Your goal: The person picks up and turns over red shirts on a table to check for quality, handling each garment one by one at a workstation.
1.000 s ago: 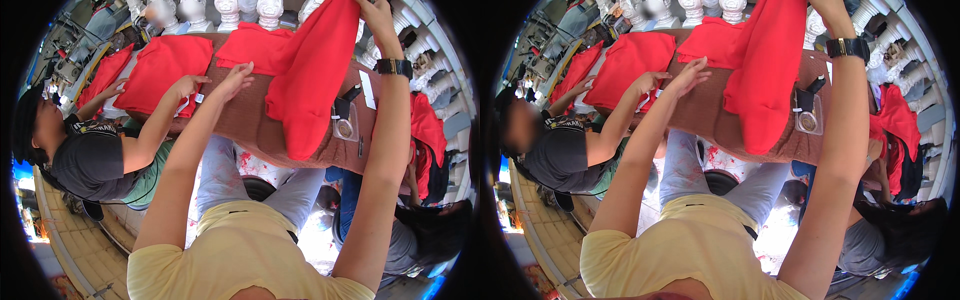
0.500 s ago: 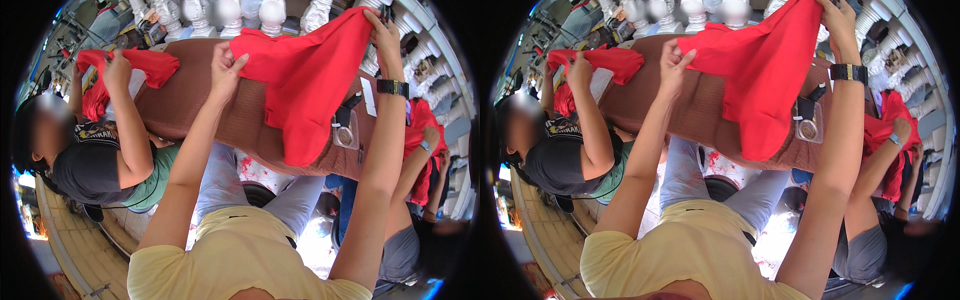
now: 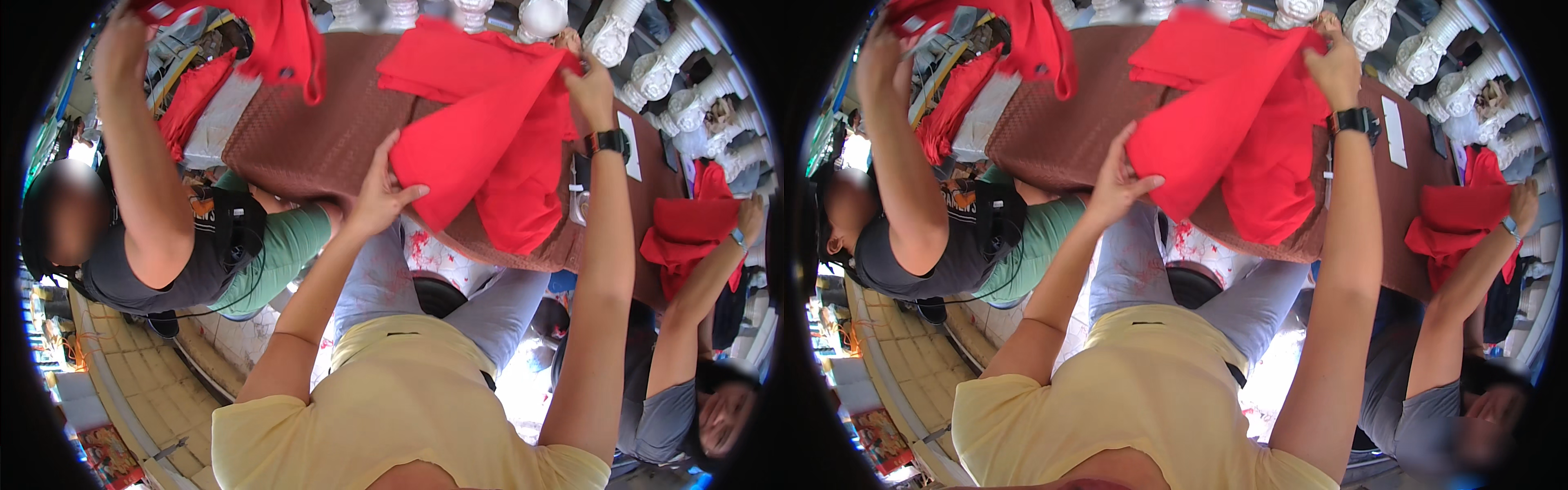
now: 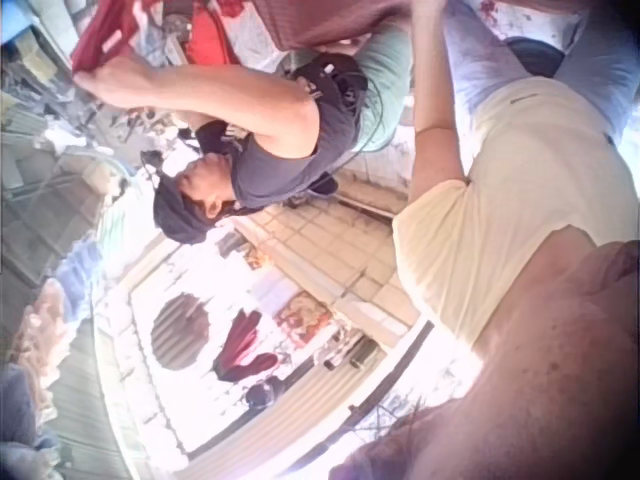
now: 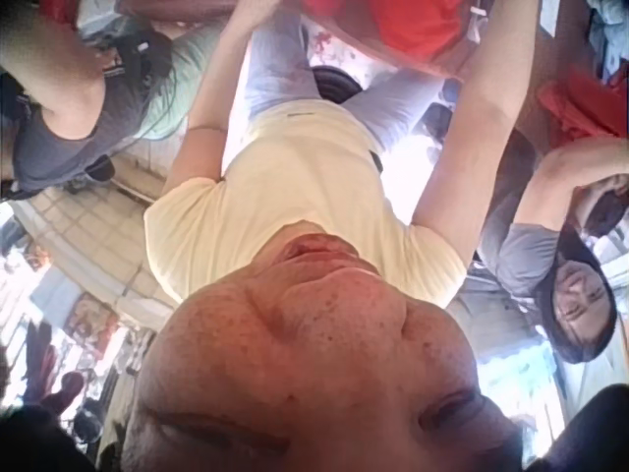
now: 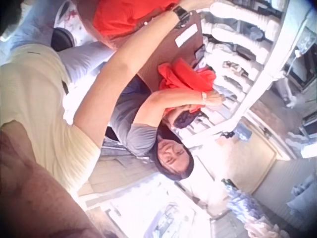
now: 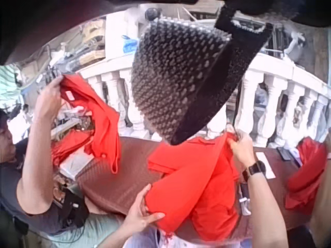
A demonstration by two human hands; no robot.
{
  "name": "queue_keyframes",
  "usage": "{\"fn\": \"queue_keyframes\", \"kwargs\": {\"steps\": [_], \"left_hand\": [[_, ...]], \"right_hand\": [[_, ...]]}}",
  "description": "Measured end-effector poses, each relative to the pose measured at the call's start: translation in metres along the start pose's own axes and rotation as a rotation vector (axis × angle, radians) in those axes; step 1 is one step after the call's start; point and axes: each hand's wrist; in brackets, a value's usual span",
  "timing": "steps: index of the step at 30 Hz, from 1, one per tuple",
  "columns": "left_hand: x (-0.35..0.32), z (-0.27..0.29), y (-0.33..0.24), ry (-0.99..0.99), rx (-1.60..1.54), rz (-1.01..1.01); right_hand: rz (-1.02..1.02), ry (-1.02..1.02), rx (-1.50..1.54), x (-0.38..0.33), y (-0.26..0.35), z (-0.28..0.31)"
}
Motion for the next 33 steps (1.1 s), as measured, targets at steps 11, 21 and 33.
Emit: {"fn": "queue_keyframes", "kwargs": {"steps": [11,21,33], "left_hand": [[0.007,-0.002,0.069,-0.179,0.789,-0.208],[0.012,0.012,0.101,-0.115,0.918,-0.400],[0.000,0.026,0.061,-0.232,0.605,0.057]], "right_hand": [[-0.110,0.515,0.437,-0.219,0.108,-0.060],[-0.210,0.443,0.478,-0.269,0.083,-0.078],[-0.132,0.431,0.433,-0.256,0.119,-0.054]]}}
Point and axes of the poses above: each hand's wrist, its own x-axis towards the middle knuckle, its own z-axis out of the back of the hand, y = z × x, and after that the axes turned 3 degrees about x, right-handed
